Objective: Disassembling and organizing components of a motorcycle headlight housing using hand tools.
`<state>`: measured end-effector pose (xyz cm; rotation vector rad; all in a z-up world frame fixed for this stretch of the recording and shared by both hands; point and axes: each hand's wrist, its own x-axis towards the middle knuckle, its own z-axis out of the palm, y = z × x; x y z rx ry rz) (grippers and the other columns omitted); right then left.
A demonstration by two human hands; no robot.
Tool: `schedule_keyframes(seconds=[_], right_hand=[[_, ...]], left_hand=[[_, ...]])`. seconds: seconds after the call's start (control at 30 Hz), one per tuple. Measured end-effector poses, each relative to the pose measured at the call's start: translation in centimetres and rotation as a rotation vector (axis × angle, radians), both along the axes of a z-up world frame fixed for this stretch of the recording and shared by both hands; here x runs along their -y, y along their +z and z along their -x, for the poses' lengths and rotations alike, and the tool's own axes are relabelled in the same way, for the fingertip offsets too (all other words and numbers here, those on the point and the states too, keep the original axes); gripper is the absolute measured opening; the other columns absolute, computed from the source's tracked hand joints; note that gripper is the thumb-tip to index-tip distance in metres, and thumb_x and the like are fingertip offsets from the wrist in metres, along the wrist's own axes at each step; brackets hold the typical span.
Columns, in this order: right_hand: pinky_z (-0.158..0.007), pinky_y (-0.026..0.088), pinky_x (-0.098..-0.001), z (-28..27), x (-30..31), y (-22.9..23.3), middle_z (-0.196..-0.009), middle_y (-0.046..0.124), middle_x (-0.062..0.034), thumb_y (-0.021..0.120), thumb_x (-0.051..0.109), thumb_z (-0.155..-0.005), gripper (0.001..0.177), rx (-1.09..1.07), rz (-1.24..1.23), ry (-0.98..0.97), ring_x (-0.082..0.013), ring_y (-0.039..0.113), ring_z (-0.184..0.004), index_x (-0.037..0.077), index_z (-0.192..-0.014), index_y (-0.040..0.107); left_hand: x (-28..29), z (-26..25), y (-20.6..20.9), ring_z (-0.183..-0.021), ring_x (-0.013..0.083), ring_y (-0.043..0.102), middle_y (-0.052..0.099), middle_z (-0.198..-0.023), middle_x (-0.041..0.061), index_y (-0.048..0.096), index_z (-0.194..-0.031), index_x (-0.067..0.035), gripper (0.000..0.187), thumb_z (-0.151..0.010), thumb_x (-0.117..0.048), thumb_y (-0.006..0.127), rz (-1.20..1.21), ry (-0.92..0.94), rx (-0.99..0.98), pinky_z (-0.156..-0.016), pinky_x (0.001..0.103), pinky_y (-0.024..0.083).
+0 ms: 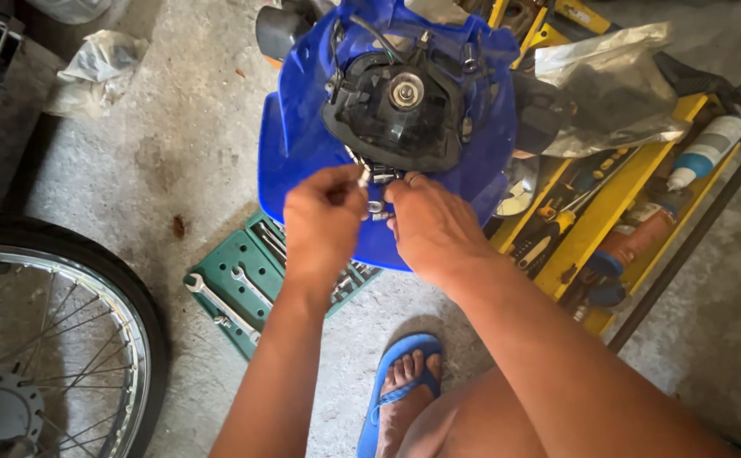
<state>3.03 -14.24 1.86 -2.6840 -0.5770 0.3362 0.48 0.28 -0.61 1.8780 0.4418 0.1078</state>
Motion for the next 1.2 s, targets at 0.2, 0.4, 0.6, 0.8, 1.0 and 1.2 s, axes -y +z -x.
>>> schedule_keyframes(seconds=[0.2,0.4,0.6,0.8,1.0,1.2], right_hand=[[-0.089,0.052,-0.0515,0.1,0.0,-0.6,-0.114,0.065,-0.0194,0.067,0.015,-0.091,0.017,-0.037,0.049,0.005,-0.0391,0.064,-0.106,0.003,-0.101,0.070],[-0.083,0.050,-0.0534,0.2,-0.4,-0.1,-0.114,0.064,-0.0207,0.072,0.017,-0.083,0.031,0.047,-0.047,-0.019,-0.0430,0.061,-0.107,0.007,-0.112,0.070],[-0.091,0.052,-0.0501,0.0,-0.2,-1.2,-0.114,0.067,-0.0161,0.068,0.012,-0.086,0.018,0.125,0.033,0.062,-0.0373,0.061,-0.111,0.007,-0.103,0.072],[-0.090,0.054,-0.0474,0.1,0.1,-2.0,-0.110,0.072,-0.0169,0.067,0.005,-0.082,0.025,0.133,-0.123,0.043,-0.0368,0.066,-0.104,0.007,-0.106,0.075],[-0.076,0.058,-0.0292,-0.3,0.2,-2.8,-0.099,0.076,-0.0086,0.064,0.006,-0.092,0.027,-0.555,-0.766,-0.140,-0.0130,0.068,-0.084,0.001,-0.118,0.072],[-0.078,0.060,-0.0285,0.6,-0.1,-0.7,-0.098,0.075,-0.0081,0.066,0.007,-0.093,0.027,-0.777,-0.913,-0.082,-0.0135,0.070,-0.085,-0.003,-0.118,0.071]], left_hand=[[-1.0,0.1,-1.9,-0.083,0.0190,0.072,0.075,-0.100,0.012,0.066,-0.126,0.009,0.035,-0.092,-0.002,0.061,0.698,0.058,0.075,-0.075,0.030,0.061],[-1.4,2.0,-1.2,-0.092,0.0225,0.070,0.072,-0.105,0.015,0.061,-0.131,0.007,0.033,-0.102,-0.007,0.055,1.236,-0.077,0.126,-0.085,0.040,0.061],[-1.6,3.3,0.1,-0.098,0.0262,0.071,0.071,-0.111,0.017,0.056,-0.134,0.005,0.034,-0.102,-0.007,0.056,1.229,-0.031,0.115,-0.089,0.041,0.059],[-2.8,4.7,0.4,-0.106,0.0309,0.069,0.067,-0.124,0.022,0.049,-0.141,0.004,0.044,-0.098,-0.007,0.051,1.207,0.092,0.086,-0.090,0.046,0.059],[-3.9,6.4,0.1,-0.113,0.0334,0.066,0.064,-0.130,0.025,0.047,-0.143,0.005,0.047,-0.097,-0.002,0.046,1.267,0.115,0.114,-0.098,0.047,0.055],[-3.7,8.2,0.3,-0.106,0.0279,0.071,0.069,-0.122,0.019,0.057,-0.134,0.007,0.039,-0.096,-0.002,0.055,1.026,0.195,0.105,-0.089,0.039,0.059]])
